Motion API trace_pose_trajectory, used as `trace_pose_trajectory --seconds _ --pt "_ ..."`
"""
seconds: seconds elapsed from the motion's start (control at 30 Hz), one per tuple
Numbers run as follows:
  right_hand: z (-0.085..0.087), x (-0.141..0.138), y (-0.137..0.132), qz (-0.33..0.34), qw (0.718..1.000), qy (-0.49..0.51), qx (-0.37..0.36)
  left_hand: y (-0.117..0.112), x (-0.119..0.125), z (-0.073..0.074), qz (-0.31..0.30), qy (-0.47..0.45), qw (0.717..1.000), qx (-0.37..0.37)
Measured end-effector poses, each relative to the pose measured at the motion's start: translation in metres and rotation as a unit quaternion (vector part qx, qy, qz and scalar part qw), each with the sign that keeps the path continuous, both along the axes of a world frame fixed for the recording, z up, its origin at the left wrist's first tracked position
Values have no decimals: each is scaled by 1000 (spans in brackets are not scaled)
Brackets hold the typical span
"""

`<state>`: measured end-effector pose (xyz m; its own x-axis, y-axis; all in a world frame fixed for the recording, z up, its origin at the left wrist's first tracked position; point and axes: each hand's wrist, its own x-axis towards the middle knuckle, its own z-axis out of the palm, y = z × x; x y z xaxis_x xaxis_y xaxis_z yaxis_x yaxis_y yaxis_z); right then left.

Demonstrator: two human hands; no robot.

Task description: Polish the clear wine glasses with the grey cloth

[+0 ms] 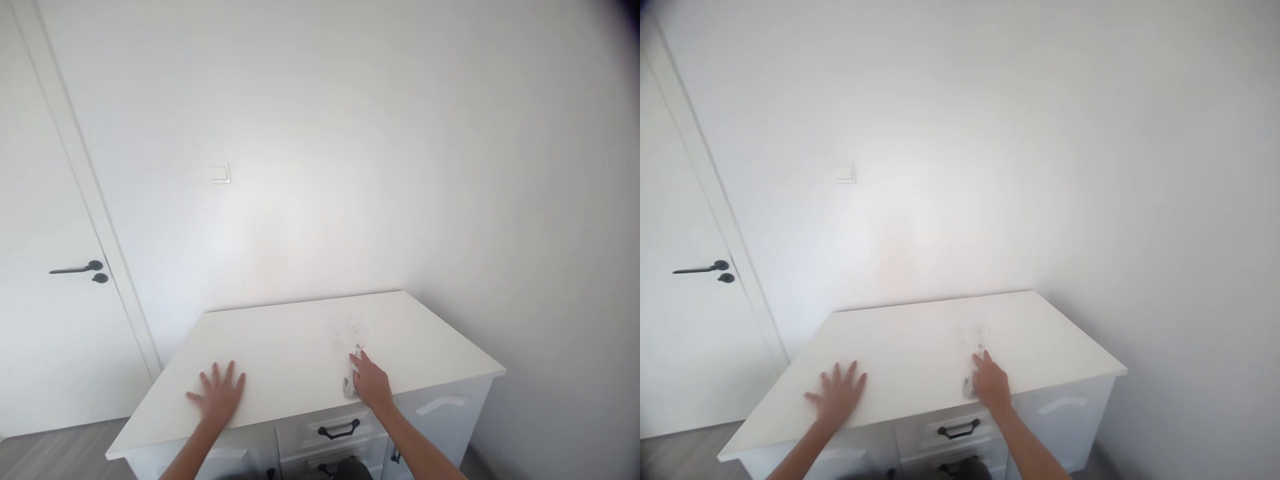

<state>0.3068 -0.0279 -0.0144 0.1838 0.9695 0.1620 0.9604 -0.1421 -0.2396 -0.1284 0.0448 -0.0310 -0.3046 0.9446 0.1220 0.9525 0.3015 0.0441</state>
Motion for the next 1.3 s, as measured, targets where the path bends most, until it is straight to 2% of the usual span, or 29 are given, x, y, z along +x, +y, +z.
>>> trace_pose_trajectory --seconds 0.03,0.07,0.17,0.37,0.57,1.03,1.13,1.3 --pt "-1 0 0 -1 1000 2 0 -1 -21 -1 21 -8 1000 -5" --pt "-1 0 1 -2 1000 2 0 -2 -39 -3 12 -14 1000 -13" --pt "-2 0 2 -4 1000 1 -1 -3 -60 -6 -15 17 1000 3" --pt "0 -1 0 -9 1000 7 5 -4 -46 -5 -11 52 998 19" --pt "0 -1 -3 -3 1000 8 17 -5 -48 1 -9 28 999 29" --pt "-7 2 -1 -2 1000 12 17 -5 -46 -1 -21 28 999 31" --pt "-10 3 0 -2 1000 12 17 -4 -46 -1 -21 41 999 23" --pt "-5 1 -3 -10 1000 -1 26 -5 -46 3 -44 32 998 -22"
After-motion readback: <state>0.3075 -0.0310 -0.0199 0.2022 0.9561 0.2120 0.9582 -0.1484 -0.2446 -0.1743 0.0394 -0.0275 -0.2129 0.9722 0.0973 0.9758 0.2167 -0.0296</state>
